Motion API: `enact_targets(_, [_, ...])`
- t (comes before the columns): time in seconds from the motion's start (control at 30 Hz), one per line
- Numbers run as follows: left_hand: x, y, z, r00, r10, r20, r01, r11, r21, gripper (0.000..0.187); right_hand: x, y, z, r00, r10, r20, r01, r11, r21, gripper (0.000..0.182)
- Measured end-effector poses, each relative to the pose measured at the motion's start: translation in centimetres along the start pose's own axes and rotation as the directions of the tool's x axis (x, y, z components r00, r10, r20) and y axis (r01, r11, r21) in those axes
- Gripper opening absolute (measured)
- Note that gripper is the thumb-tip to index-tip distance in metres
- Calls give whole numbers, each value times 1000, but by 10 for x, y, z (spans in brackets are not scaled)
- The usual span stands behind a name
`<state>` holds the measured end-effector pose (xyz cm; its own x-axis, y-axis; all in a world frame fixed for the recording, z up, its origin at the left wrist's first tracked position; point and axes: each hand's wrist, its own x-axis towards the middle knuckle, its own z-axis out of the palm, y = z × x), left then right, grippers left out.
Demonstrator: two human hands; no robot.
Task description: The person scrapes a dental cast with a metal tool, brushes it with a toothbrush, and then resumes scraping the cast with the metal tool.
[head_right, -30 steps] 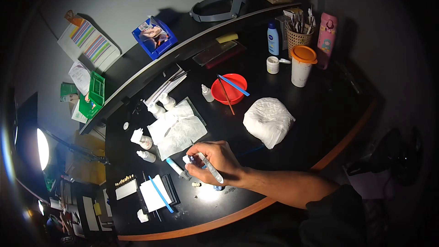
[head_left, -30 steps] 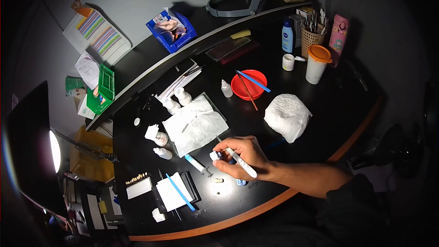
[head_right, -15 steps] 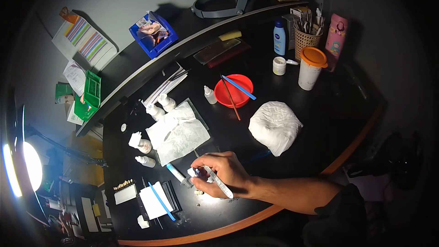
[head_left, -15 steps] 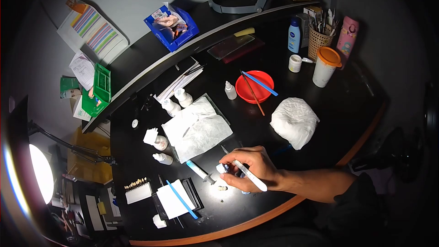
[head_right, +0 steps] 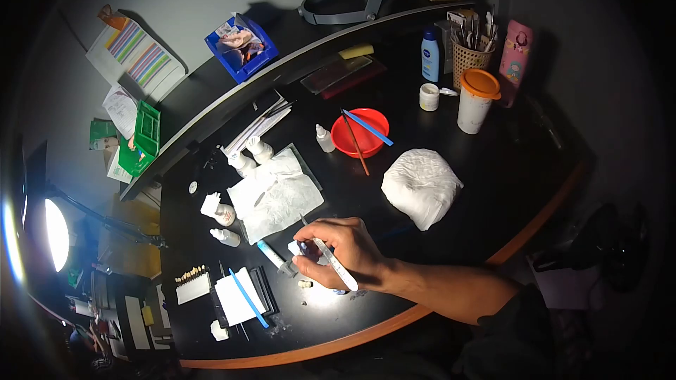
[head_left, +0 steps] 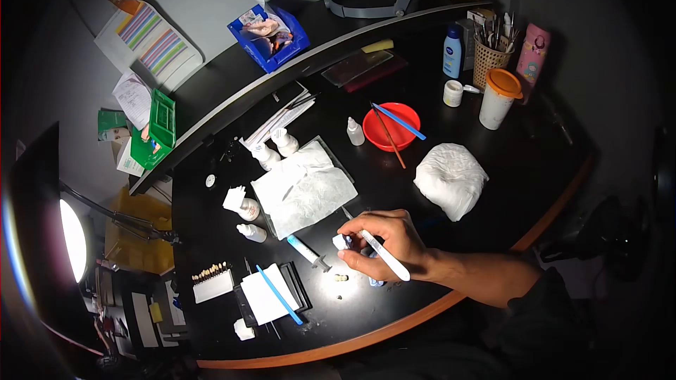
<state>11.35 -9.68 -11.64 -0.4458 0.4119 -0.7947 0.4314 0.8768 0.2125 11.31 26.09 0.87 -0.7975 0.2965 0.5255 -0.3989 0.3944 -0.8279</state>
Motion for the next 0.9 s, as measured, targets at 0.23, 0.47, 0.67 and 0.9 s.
enact_targets(0.23, [-4, -5, 6, 1000, 2, -8, -2, 1000, -2, 38, -2, 4, 3, 1000, -2, -1, 2, 1000, -22, 27])
enact_targets(0.47, [-13, -9, 15, 1000, 4, -1, -4, 1000, -16, 37, 1, 5, 2, 1000, -19, -3, 19, 1000, -5, 25])
enact_targets(0.67, [-23, -8, 17, 1000, -2, -3, 2, 1000, -30, 36, -1, 7, 5, 998, -62, -18, 62, 998, -12, 26])
enact_targets(0.9, [-19, -1, 21, 1000, -28, -11, 28, 999, -24, 35, 0, 2, 1, 999, -54, -3, 54, 998, -26, 27])
